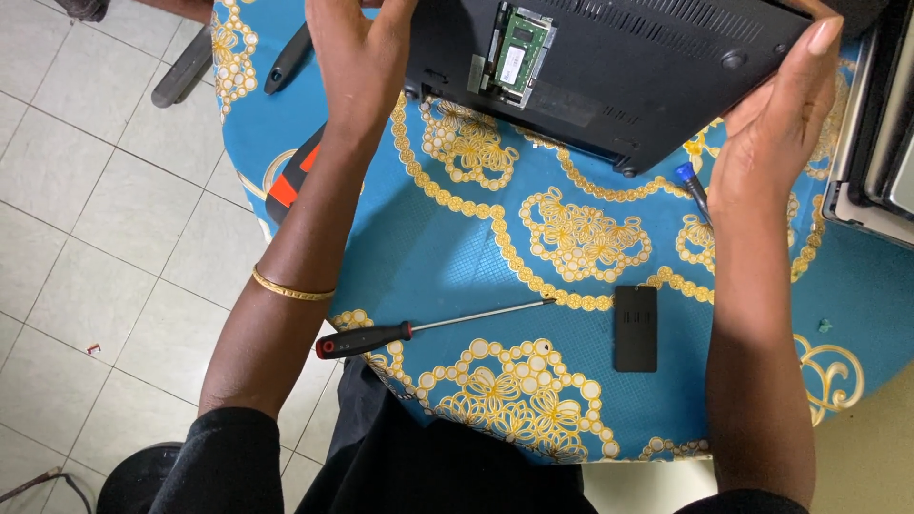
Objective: The person is disassembling a laptop by removing screws with a screwdriver and prying the casing open with a utility knife to inspect internal components.
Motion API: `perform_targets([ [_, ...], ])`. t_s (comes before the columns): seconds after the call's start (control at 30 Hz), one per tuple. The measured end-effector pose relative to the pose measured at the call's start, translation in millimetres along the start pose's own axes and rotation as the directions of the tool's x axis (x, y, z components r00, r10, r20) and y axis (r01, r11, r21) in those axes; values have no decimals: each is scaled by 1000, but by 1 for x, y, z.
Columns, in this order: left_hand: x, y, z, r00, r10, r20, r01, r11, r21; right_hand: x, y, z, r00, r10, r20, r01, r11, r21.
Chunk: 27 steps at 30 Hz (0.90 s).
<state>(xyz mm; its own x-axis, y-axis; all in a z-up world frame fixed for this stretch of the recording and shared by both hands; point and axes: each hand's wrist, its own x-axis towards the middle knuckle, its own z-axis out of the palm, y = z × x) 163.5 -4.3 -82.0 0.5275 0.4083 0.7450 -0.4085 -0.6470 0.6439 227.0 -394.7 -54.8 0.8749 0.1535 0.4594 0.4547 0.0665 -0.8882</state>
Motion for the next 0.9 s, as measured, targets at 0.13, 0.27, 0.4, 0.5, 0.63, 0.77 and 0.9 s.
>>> perform_targets([
  [0.13, -10, -9, 8, 946, -101, 309, 221, 898, -381, 14, -14, 18, 990, -130, 53, 126, 990, 65],
  [0.27, -18, -4, 3, 934, -162, 319, 283, 881, -380, 1, -27, 20, 999, -35, 10, 34, 997, 67],
  [0.4, -24, 6, -7, 937, -108, 331, 273, 818, -506, -16, -29, 14, 882, 337, -329, -341, 939, 49],
  [0.5, -29, 20, -19, 933, -105, 344, 283, 805, -522, -28, -22, 6, 889, 344, -302, -335, 939, 81],
  [0.63, -29, 47, -38, 933, -75, 351, 268, 795, -545, -53, -2, -23, 938, 253, -236, -243, 968, 70],
  [0.77, -33, 66, -61, 970, -114, 217, 167, 955, -244, -55, -62, 11, 959, 281, -32, -272, 948, 165],
  [0.9, -35, 96, -79, 961, -198, 195, 232, 957, -172, -67, -82, 18, 957, 284, 51, -287, 956, 58],
])
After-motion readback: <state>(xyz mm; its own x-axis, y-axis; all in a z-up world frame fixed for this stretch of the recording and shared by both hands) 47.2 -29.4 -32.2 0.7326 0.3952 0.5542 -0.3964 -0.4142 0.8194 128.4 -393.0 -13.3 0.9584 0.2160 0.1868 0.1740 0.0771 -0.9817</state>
